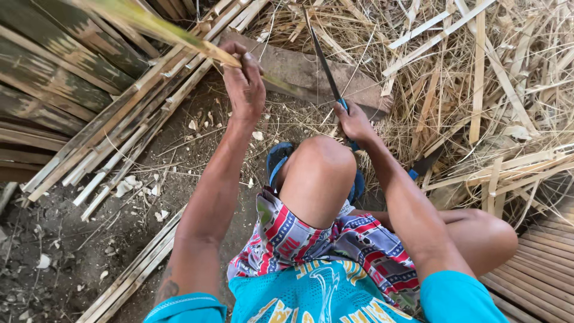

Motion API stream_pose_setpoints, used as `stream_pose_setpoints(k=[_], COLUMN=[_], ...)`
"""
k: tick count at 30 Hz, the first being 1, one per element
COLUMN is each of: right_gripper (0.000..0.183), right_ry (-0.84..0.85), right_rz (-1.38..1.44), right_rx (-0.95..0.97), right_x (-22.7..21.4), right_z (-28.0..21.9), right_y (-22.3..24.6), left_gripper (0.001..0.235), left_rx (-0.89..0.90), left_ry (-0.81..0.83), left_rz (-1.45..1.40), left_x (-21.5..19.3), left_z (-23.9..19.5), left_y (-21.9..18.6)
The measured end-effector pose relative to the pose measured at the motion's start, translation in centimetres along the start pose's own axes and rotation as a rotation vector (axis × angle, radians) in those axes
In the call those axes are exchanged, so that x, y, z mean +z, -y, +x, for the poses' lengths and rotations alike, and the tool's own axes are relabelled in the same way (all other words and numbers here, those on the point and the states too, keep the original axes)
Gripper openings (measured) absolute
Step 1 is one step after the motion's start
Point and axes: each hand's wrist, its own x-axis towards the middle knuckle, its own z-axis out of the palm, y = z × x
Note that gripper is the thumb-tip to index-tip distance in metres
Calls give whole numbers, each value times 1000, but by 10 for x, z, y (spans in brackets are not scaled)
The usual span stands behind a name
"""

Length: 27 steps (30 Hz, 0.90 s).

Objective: The person sits on the ground and uses a machete to split long bamboo poles into thin strips. They hold the bamboo with one hand and strike it repeatedly with the machete, separating the material into usable pieces.

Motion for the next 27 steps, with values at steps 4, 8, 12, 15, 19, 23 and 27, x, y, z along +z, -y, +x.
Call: stream_pose_setpoints(k=[4, 8, 12, 15, 19, 23, 27], right_gripper=[37, 36, 34, 37, 39, 39, 39], right_ry=[-52, -174, -240, -376, -366, -366, -323], right_rz=[102, 150, 30, -266, -222, -138, -59], right_rx=[-5, 30, -140, -252, -95, -88, -55], right_x=[-15, -28, -28, -17, -2, 1, -6], right_z=[-2, 0, 5, 4, 0, -5, 0], right_y=[-13, -38, -89, -134, -159, -160, -161], left_gripper=[17, 18, 30, 27, 21, 22, 20], left_rx=[146, 41, 201, 144, -43, -65, -315], left_ry=[-17, 49, 76, 156, 308, 419, 612], left_rz=[383, 538, 621, 634, 690, 733, 827], left_x=[0, -10, -12, -15, -12, -1, 13], left_z=[6, -7, -38, -63, -96, -124, -143], left_y=[2, 3, 16, 28, 42, 67, 90])
